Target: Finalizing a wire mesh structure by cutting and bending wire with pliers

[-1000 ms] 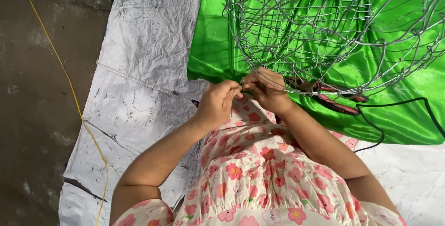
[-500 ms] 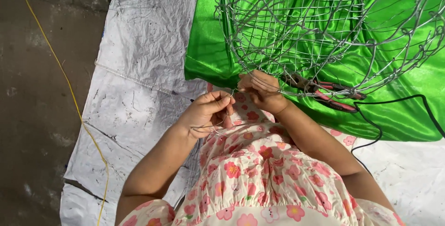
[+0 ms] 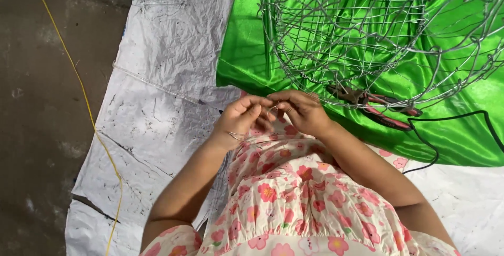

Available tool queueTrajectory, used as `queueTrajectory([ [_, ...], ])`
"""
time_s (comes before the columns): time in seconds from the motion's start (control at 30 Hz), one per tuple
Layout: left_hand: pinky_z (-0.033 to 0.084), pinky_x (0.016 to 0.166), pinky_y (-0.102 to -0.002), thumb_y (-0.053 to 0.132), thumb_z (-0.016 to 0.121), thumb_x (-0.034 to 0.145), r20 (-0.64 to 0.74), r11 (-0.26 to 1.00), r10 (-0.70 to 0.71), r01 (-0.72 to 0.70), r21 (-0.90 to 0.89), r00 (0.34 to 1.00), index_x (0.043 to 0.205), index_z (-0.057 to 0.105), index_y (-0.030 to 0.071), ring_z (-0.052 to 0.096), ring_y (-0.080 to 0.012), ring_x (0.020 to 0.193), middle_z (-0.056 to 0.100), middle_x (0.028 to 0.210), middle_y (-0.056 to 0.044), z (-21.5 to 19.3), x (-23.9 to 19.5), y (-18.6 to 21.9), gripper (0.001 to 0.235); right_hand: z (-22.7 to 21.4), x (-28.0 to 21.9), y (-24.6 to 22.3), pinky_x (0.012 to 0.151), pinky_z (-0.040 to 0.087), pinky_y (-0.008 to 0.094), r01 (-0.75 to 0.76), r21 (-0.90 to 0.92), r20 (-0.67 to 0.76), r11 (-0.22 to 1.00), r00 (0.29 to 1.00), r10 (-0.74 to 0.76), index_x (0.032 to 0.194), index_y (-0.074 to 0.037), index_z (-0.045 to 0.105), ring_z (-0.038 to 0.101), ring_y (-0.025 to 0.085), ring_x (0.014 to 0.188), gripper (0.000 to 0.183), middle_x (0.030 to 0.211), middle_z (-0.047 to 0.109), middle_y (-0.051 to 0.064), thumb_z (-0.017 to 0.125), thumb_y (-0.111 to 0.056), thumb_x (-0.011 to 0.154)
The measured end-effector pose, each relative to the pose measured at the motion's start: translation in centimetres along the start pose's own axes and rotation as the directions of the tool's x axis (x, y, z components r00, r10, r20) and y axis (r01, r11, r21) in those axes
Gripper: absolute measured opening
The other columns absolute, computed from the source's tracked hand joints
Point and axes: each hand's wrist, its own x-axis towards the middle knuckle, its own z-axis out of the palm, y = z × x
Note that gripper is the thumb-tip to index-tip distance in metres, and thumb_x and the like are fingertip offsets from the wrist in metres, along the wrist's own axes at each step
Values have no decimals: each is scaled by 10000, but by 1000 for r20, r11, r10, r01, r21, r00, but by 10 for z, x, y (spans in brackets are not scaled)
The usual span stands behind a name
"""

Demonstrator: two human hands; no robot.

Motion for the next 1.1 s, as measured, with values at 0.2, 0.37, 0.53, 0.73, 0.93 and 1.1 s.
queueTrajectory([
  [0.2, 593, 946, -409, 329, 880, 817, 202, 386, 670, -568, 727, 714, 1400, 656, 110, 701, -305, 1118, 654, 1241, -133, 19, -10, -8, 661, 4, 7, 2, 623, 559, 319, -114, -35, -15, 993, 993, 114, 1037, -109, 732, 697, 186, 614, 178, 645, 743, -15, 644, -264, 1030],
  [0.37, 568, 999, -417, 256, 732, 941, 208, 304, 791, -665, 682, 575, 1188, 741, 55, 681, -339, 1150, 682, 1158, -133, 35, -7, 14, 319, 0, 11, 4, 634, 550, 368, -152, -61, 41, 987, 987, 154, 999, -124, 718, 708, 268, 676, 163, 687, 728, 42, 667, -278, 1017],
  [0.53, 571, 977, -501, 190, 534, 1055, 213, 300, 842, -758, 580, 496, 1104, 696, -75, 715, -423, 1087, 725, 1113, -218, 43, -4, 21, 314, 1, 18, 0, 644, 568, 380, -107, 23, 18, 994, 994, 107, 972, -94, 729, 719, 310, 662, 124, 700, 714, 85, 717, -217, 981],
  [0.73, 536, 1032, -476, 176, 455, 1064, 145, 443, 770, -684, 580, 621, 1068, 662, -75, 714, -395, 1100, 745, 1083, -201, 43, -7, 27, 325, -3, 18, -4, 603, 574, 358, 13, 0, 18, 1000, 1000, -13, 1001, -72, 759, 720, 301, 609, 100, 648, 718, 85, 727, -159, 961],
  [0.93, 557, 996, -459, 109, 506, 1054, 162, 445, 730, -641, 625, 664, 1057, 636, -45, 740, -345, 1056, 783, 927, -156, 60, -11, 46, 201, -5, 18, -7, 590, 577, 359, 51, 24, -11, 998, 999, -51, 959, -97, 757, 693, 281, 553, 70, 600, 711, 35, 706, -145, 959],
  [1.1, 563, 958, -459, 120, 672, 976, 167, 445, 633, -531, 721, 756, 1180, 643, 45, 753, -300, 993, 779, 909, -91, 58, -13, 44, 220, -2, 18, -5, 560, 562, 356, 71, 39, -66, 997, 995, -69, 941, -68, 751, 674, 290, 517, 40, 581, 685, 73, 721, -94, 948],
])
